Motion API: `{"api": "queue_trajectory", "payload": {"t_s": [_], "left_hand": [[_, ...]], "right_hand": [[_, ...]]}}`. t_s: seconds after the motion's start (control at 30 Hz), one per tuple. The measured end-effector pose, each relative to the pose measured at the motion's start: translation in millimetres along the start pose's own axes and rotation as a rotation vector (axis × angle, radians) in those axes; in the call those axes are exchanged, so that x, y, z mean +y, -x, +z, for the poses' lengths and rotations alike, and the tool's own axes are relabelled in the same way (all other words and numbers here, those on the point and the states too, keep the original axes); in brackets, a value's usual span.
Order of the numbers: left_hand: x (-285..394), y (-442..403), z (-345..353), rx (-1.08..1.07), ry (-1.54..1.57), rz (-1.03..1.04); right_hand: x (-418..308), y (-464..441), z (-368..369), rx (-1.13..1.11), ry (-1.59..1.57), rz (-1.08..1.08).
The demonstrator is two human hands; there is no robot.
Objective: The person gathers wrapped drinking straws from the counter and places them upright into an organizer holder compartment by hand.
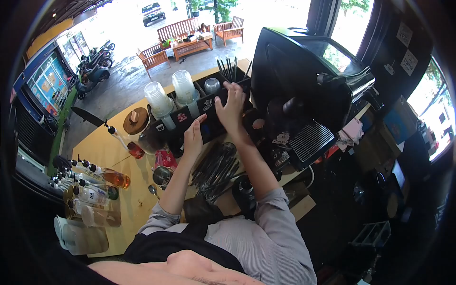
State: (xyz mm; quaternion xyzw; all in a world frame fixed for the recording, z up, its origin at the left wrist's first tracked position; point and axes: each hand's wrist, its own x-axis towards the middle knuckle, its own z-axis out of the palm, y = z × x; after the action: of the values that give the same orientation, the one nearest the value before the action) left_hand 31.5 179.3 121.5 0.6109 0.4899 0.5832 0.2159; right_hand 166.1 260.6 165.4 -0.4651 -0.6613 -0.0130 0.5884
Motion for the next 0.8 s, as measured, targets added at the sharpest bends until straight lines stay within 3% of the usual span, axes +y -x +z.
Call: {"api": "queue_trajectory", "payload": {"t_s": [0.17,0.23,0.27,0.33,0.43,0.47,0.57,0.8], "left_hand": [[-4,40,-15,-0.038,-0.129,0.015],[-6,65,-19,-0.061,-0.089,-0.058],[-9,78,-21,-0.098,-0.08,-0.089],[-6,104,-23,-0.175,-0.073,-0.187],[-14,134,-19,-0.176,-0.122,-0.137],[-14,142,-19,-0.193,-0.113,-0.154],[-23,162,-17,-0.237,-0.161,-0.137],[-39,186,-22,-0.275,-0.261,-0.098]], "right_hand": [[-20,75,-38,-0.284,-0.263,-0.013],[-19,103,-53,-0.642,-0.48,0.161],[-18,114,-59,-0.647,-0.479,0.166],[-18,136,-69,-0.968,-0.494,0.174],[-10,175,-71,-1.048,-0.383,0.102],[-15,179,-77,-1.094,-0.377,0.175],[-13,202,-79,-1.057,-0.217,0.056],[-18,232,-92,-1.109,0.044,0.074]]}}
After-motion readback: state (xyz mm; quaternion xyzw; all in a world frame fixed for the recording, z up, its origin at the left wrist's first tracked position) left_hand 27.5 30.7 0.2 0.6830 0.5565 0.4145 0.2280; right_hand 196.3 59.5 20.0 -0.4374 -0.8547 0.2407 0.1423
